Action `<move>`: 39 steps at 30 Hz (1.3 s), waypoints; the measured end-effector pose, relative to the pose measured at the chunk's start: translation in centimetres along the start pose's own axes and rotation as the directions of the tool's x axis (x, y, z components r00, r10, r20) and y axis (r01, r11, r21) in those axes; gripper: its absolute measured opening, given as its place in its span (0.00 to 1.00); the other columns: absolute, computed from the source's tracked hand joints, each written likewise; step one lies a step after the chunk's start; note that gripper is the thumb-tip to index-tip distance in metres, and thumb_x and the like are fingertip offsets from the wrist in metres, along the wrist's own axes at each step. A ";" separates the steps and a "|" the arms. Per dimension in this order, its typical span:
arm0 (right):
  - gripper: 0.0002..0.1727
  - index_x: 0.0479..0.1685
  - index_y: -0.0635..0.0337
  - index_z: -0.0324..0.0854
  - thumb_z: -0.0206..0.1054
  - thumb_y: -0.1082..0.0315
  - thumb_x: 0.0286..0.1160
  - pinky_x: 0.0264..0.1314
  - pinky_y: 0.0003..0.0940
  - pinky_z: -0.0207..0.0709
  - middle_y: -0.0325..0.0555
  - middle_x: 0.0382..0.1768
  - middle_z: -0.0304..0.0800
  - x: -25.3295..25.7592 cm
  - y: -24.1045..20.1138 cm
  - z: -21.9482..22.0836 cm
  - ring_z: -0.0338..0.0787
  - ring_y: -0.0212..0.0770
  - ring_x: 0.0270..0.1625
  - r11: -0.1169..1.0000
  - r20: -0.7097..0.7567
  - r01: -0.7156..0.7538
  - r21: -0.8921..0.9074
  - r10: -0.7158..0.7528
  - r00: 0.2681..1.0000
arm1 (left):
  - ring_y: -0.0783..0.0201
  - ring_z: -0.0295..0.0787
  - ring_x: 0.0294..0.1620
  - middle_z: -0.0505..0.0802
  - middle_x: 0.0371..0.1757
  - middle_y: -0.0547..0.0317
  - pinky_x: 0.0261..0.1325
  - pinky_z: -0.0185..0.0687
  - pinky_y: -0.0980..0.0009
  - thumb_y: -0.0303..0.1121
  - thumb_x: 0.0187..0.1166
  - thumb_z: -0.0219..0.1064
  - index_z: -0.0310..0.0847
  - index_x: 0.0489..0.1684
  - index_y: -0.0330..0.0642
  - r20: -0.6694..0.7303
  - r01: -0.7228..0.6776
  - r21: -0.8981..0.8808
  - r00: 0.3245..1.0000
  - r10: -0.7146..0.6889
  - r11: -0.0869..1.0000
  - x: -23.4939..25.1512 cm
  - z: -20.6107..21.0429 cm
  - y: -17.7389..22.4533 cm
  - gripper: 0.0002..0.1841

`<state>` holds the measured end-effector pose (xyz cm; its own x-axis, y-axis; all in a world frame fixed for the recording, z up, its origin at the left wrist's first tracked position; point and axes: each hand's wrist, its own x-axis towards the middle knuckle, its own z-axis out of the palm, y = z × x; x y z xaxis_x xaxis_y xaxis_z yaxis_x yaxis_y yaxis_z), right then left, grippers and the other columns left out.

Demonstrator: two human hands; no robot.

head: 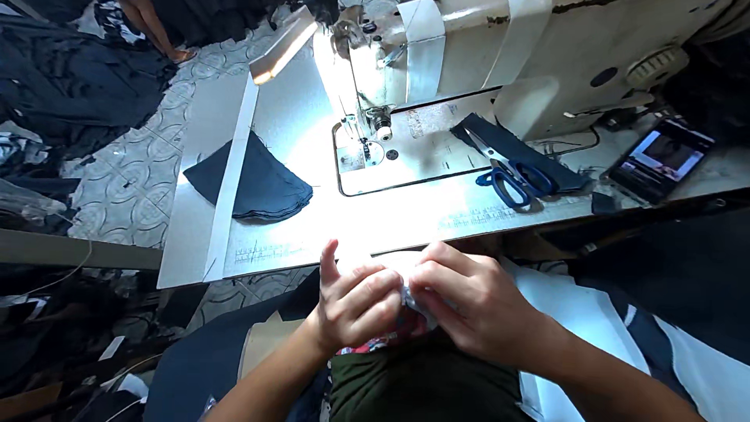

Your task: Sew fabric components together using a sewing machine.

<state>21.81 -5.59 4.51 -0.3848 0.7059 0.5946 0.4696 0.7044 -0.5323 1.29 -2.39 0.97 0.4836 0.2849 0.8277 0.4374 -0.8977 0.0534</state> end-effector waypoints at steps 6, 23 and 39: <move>0.15 0.40 0.58 0.83 0.55 0.61 0.90 0.39 0.15 0.74 0.42 0.35 0.84 -0.9 0.3 -0.7 0.83 0.27 0.38 0.994 -0.021 -0.083 0.065 0.084 0.996 | 0.70 0.84 0.54 0.86 0.47 0.62 0.89 0.45 0.53 0.32 0.88 0.58 0.72 0.44 0.52 -0.020 0.023 0.030 1.000 -0.022 0.999 -0.6 0.4 -0.2 0.02; 0.12 0.32 0.59 0.84 0.59 0.65 0.80 0.33 0.17 0.70 0.39 0.29 0.80 -0.4 0.6 0.4 0.79 0.28 0.32 0.988 -0.004 -0.127 0.087 0.128 0.992 | 0.71 0.84 0.54 0.86 0.46 0.63 0.89 0.44 0.53 0.34 0.88 0.59 0.73 0.45 0.53 -0.001 0.041 0.008 0.999 -0.041 0.999 -0.8 0.8 0.0 0.01; 0.13 0.47 0.65 0.78 0.53 0.65 0.87 0.39 0.35 0.82 0.48 0.38 0.85 0.1 6.5 -3.0 0.86 0.36 0.37 0.872 -0.176 -0.485 -0.070 0.468 0.866 | 0.73 0.82 0.62 0.85 0.53 0.66 0.91 0.44 0.53 0.34 0.88 0.59 0.72 0.43 0.53 -0.026 0.147 -0.003 0.989 -0.147 0.989 -0.6 -1.7 0.2 0.02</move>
<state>27.20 -1.17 2.97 0.0258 0.9278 0.3721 0.6513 0.2668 -0.7104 -0.20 -3.34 1.45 0.3941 0.4045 0.8252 0.5011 -0.8473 0.1760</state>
